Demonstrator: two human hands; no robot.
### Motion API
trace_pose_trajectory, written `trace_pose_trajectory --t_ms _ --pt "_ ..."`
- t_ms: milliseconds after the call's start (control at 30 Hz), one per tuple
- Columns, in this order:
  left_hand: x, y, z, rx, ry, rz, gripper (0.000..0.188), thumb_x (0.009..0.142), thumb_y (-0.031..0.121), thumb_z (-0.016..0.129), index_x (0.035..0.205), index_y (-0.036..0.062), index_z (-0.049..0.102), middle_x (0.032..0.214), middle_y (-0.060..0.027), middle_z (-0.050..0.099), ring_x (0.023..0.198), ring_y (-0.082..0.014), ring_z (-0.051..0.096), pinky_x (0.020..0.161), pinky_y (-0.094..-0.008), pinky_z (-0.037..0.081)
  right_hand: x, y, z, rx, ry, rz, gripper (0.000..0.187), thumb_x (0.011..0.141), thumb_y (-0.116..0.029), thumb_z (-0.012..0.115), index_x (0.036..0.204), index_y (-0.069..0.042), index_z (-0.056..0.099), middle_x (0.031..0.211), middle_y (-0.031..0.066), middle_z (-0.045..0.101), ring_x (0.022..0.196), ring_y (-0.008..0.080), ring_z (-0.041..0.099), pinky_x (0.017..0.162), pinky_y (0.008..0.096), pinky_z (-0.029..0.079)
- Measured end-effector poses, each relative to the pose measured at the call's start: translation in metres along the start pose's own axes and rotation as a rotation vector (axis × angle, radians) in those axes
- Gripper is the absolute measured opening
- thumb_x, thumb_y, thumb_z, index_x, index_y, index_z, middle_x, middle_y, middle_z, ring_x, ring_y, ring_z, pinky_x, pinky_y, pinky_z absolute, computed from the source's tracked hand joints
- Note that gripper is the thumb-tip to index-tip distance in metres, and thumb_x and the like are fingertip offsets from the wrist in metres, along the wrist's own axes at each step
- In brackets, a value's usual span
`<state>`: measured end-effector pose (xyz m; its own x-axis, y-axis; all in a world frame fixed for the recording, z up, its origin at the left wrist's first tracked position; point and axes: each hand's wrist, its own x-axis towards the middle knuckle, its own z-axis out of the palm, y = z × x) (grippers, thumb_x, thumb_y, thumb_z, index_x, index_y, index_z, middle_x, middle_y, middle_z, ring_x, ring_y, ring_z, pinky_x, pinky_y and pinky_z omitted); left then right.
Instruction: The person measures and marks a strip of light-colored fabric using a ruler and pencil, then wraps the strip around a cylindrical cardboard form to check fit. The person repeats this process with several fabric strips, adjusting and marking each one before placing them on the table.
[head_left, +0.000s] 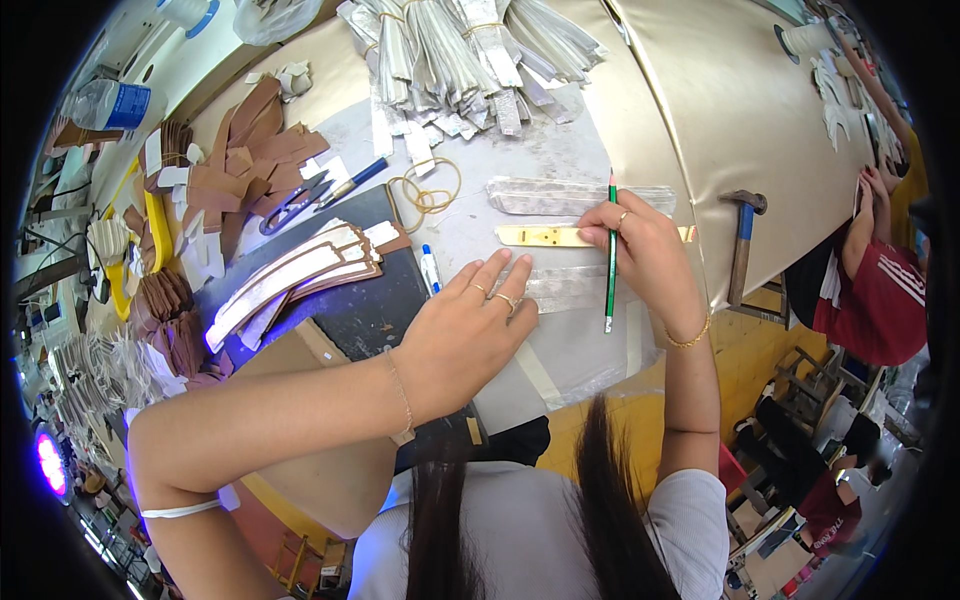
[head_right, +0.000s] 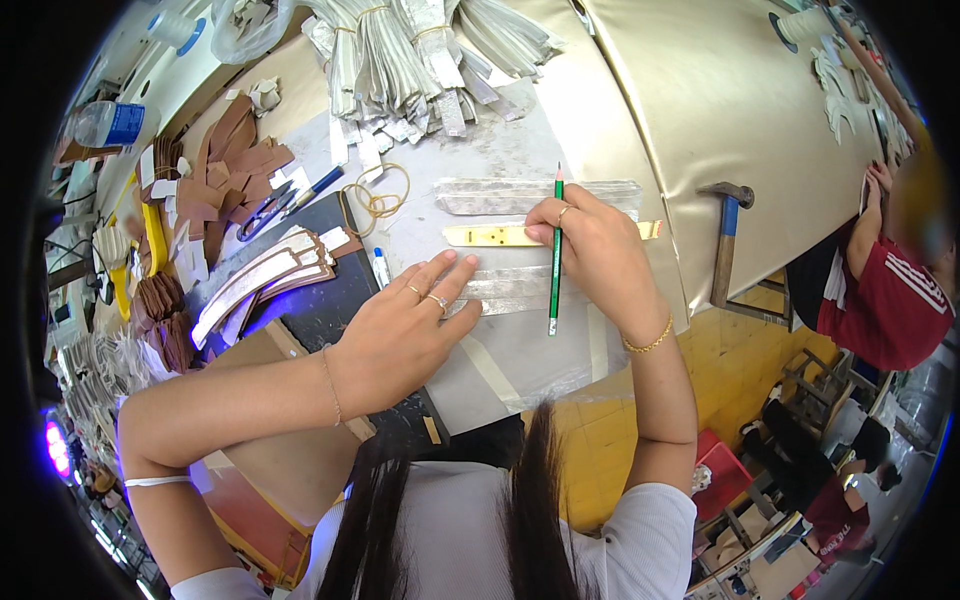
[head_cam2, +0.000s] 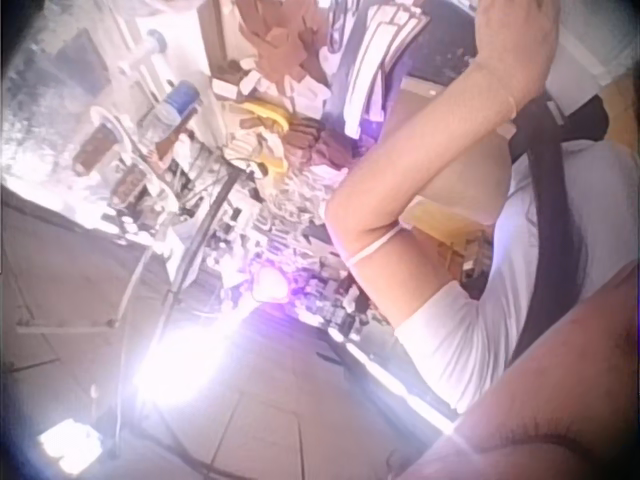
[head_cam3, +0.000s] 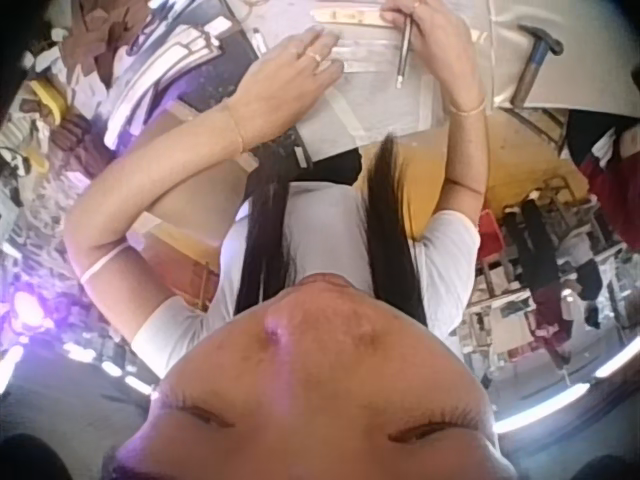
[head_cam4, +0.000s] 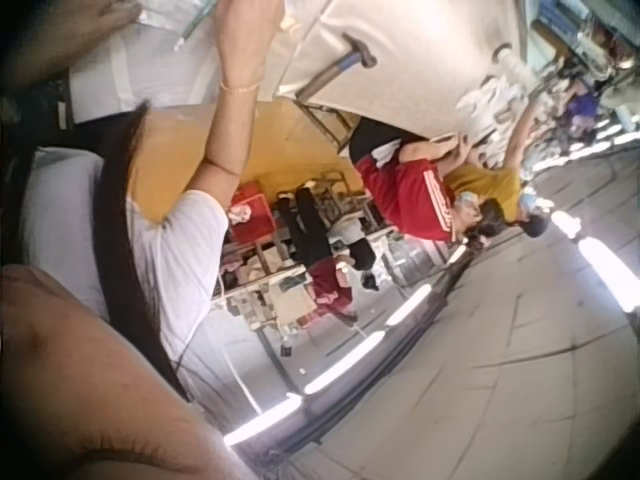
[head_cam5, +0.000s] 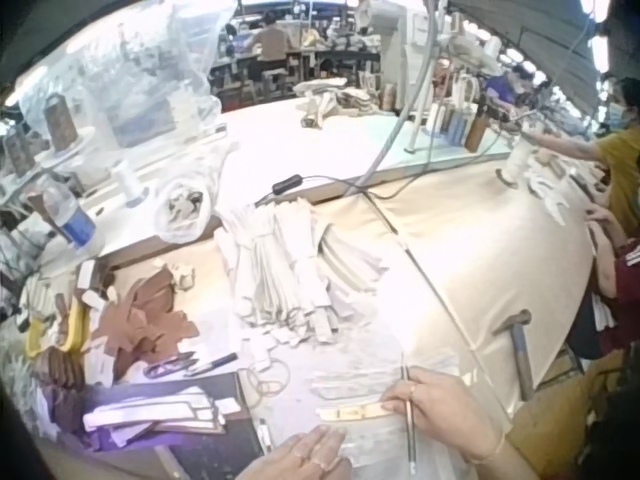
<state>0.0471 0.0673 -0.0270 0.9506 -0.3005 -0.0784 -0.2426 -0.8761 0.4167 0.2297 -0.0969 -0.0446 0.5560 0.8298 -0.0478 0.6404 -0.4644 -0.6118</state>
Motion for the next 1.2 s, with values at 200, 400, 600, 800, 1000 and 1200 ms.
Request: trace_pose_trajectory --t_ms 200,400,600,800,1000,1200 --pt "0.002 -0.005 0.006 0.031 -0.009 0.007 0.040 0.079 0.012 0.063 0.116 -0.0002 0.055 0.139 -0.0284 0.045 0.130 -0.0439 0.042 0.108 -0.0479 0.035 0.002 0.003 0.003 -0.001 0.014 -0.014 0.009 0.085 -0.017 0.069 0.086 -0.008 0.069 0.075 0.0088 0.057 0.067 0.0269 0.059 0.061 0.0366 0.046" --pt "0.005 -0.006 0.005 0.040 -0.021 -0.012 0.040 0.080 0.012 0.063 0.117 -0.0002 0.055 0.139 -0.0292 0.044 0.130 -0.0437 0.042 0.108 -0.0477 0.035 0.003 0.002 0.003 -0.016 0.004 -0.022 0.008 0.085 -0.016 0.068 0.086 -0.008 0.068 0.074 0.0094 0.055 0.067 0.0275 0.059 0.061 0.0370 0.046" --pt "0.010 -0.008 0.005 0.027 -0.012 -0.038 0.037 0.080 0.010 0.062 0.114 0.0010 0.056 0.137 -0.0295 0.046 0.126 -0.0395 0.046 0.102 -0.0426 0.039 0.003 0.002 0.004 -0.041 0.005 -0.031 0.007 0.085 -0.014 0.067 0.087 -0.007 0.068 0.075 0.0099 0.055 0.068 0.0284 0.059 0.061 0.0375 0.046" --pt "0.016 -0.008 0.004 0.002 0.003 -0.054 0.036 0.079 0.008 0.062 0.114 0.0024 0.056 0.135 -0.0299 0.049 0.121 -0.0360 0.049 0.097 -0.0390 0.041 0.002 -0.004 -0.002 -0.185 0.186 -0.184 0.013 0.083 -0.013 0.069 0.095 -0.008 0.070 0.077 0.0083 0.056 0.067 0.0261 0.058 0.061 0.0365 0.046" --pt "0.016 -0.006 0.006 0.023 0.019 -0.059 0.042 0.079 0.008 0.061 0.121 0.0024 0.055 0.135 -0.0310 0.048 0.121 -0.0368 0.048 0.097 -0.0389 0.041 -0.014 -0.026 0.002 0.148 0.303 -0.040 0.015 0.091 -0.013 0.066 0.101 -0.001 0.067 0.083 0.0060 0.065 0.071 0.0132 0.056 0.063 0.0274 0.045" --pt "0.016 -0.004 0.008 0.035 0.025 -0.061 0.048 0.079 0.008 0.061 0.126 0.0026 0.053 0.136 -0.0323 0.046 0.121 -0.0383 0.048 0.099 -0.0390 0.041 -0.023 -0.017 0.029 0.406 0.219 0.189 0.014 0.095 -0.012 0.062 0.088 0.000 0.064 0.070 0.0025 0.061 0.062 0.0075 0.048 0.059 0.0246 0.042"
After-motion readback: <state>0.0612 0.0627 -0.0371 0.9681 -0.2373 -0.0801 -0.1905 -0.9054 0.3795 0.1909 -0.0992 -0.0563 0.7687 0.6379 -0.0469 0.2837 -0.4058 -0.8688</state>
